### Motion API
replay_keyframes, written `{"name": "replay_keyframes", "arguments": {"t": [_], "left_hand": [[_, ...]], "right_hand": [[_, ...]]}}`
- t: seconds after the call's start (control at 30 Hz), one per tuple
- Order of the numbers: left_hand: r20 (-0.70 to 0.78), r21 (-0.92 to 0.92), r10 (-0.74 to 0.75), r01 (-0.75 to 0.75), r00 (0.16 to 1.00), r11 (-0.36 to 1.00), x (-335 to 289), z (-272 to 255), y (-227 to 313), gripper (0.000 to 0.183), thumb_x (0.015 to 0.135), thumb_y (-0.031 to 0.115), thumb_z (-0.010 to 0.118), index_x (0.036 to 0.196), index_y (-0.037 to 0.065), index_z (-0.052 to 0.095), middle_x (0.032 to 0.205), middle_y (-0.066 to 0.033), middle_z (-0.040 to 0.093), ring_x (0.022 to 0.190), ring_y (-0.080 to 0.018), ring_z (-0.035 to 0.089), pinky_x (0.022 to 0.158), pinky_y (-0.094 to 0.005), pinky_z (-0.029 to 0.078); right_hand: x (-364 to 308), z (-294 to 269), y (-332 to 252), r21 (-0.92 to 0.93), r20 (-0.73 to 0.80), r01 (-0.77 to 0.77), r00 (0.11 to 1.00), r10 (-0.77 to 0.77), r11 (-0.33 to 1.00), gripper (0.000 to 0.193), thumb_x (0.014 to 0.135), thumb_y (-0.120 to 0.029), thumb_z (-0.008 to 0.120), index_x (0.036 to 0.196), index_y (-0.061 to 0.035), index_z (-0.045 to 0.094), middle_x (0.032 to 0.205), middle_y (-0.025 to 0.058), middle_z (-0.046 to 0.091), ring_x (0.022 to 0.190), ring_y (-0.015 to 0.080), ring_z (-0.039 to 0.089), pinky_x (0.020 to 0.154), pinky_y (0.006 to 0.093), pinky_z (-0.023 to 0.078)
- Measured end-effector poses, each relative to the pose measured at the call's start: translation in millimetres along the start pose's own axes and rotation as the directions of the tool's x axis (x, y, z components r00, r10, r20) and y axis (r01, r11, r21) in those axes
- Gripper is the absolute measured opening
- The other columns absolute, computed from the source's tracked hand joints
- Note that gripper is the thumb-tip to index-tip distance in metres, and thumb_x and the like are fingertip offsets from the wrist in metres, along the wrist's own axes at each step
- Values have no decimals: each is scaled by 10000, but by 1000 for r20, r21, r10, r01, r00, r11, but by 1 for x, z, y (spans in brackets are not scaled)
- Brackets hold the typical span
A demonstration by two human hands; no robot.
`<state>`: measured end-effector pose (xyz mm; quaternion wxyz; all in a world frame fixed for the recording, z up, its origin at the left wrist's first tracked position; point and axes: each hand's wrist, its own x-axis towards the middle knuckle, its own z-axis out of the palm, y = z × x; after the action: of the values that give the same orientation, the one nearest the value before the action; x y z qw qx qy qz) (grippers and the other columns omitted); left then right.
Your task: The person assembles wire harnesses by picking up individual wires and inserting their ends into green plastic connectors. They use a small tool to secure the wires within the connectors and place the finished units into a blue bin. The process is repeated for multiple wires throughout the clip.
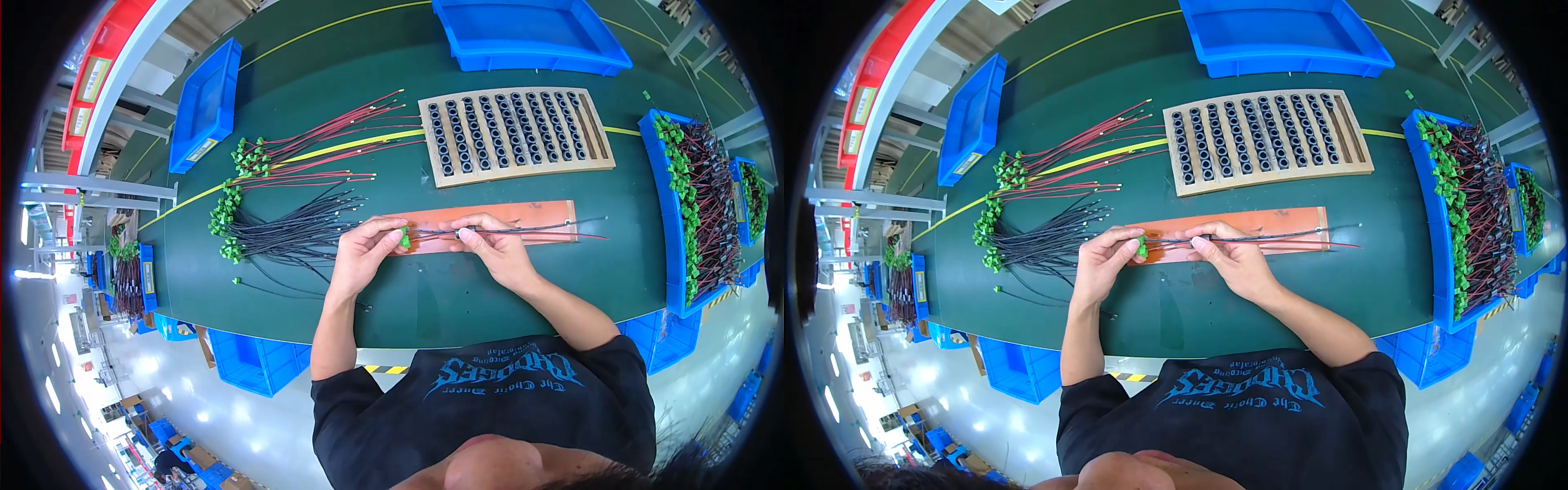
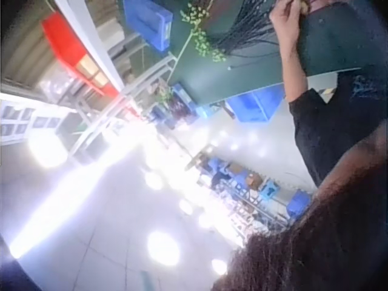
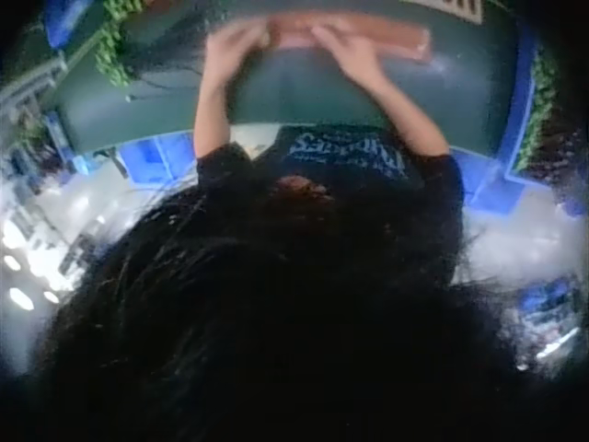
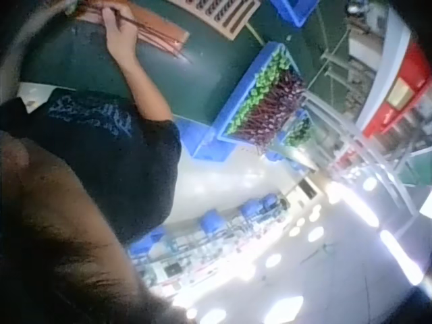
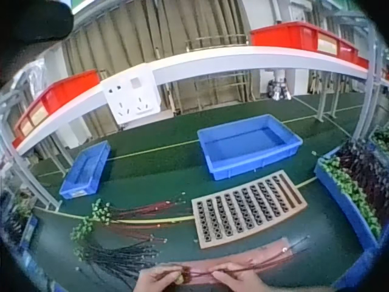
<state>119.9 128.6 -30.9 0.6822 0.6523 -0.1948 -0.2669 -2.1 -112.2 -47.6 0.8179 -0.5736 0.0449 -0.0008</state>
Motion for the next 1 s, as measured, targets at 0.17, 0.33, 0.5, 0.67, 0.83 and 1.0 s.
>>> {"name": "replay_keyframes", "arguments": {"t": [0.17,0.33,0.5,0.67,0.83,1.0], "left_hand": [[-76,18,-67,68,995,998,3,9,-3,223,1029,29,658,1230,-36,730,1204,-127,705,873,-148,727,777,-268,638],[-122,55,-65,72,990,996,6,14,-5,217,1027,31,662,1219,-43,732,1196,-133,709,856,-148,728,755,-261,637],[-116,107,-74,87,990,990,7,14,-11,212,1033,35,655,1212,-52,728,1185,-137,708,882,-162,735,782,-271,638],[-63,59,-21,25,998,998,10,15,-4,211,1036,32,645,1212,-58,717,1301,-156,634,995,-200,735,841,-295,637],[20,41,115,-115,993,992,7,7,1,248,928,-92,705,1175,-67,720,1381,-157,578,1061,-209,714,902,-318,639],[32,88,73,-75,997,993,4,1,-3,258,865,-137,752,1111,-60,749,1394,-158,561,1101,-235,714,927,-343,656]], "right_hand": [[3,-2,0,-19,-41,-40,998,39,999,248,1112,-149,547,1299,-1,616,1342,128,687,1194,175,674,992,326,578],[5,-4,2,84,-35,-57,998,60,995,253,1106,-145,558,1302,5,613,1342,140,685,1192,194,686,983,334,590],[6,-3,2,81,-22,-41,999,43,996,263,1103,-153,567,1302,13,612,1325,141,687,1185,201,691,969,332,599],[7,-5,6,51,-23,-31,999,32,998,265,1100,-156,575,1300,13,614,1310,129,690,1145,176,692,965,324,600],[7,-6,9,34,-39,-32,999,33,999,249,1096,-142,582,1290,9,624,1306,115,688,1128,167,692,963,320,600],[7,-4,8,25,-37,-34,999,35,999,248,1094,-131,584,1295,9,626,1282,103,692,1117,159,693,963,317,597]]}}
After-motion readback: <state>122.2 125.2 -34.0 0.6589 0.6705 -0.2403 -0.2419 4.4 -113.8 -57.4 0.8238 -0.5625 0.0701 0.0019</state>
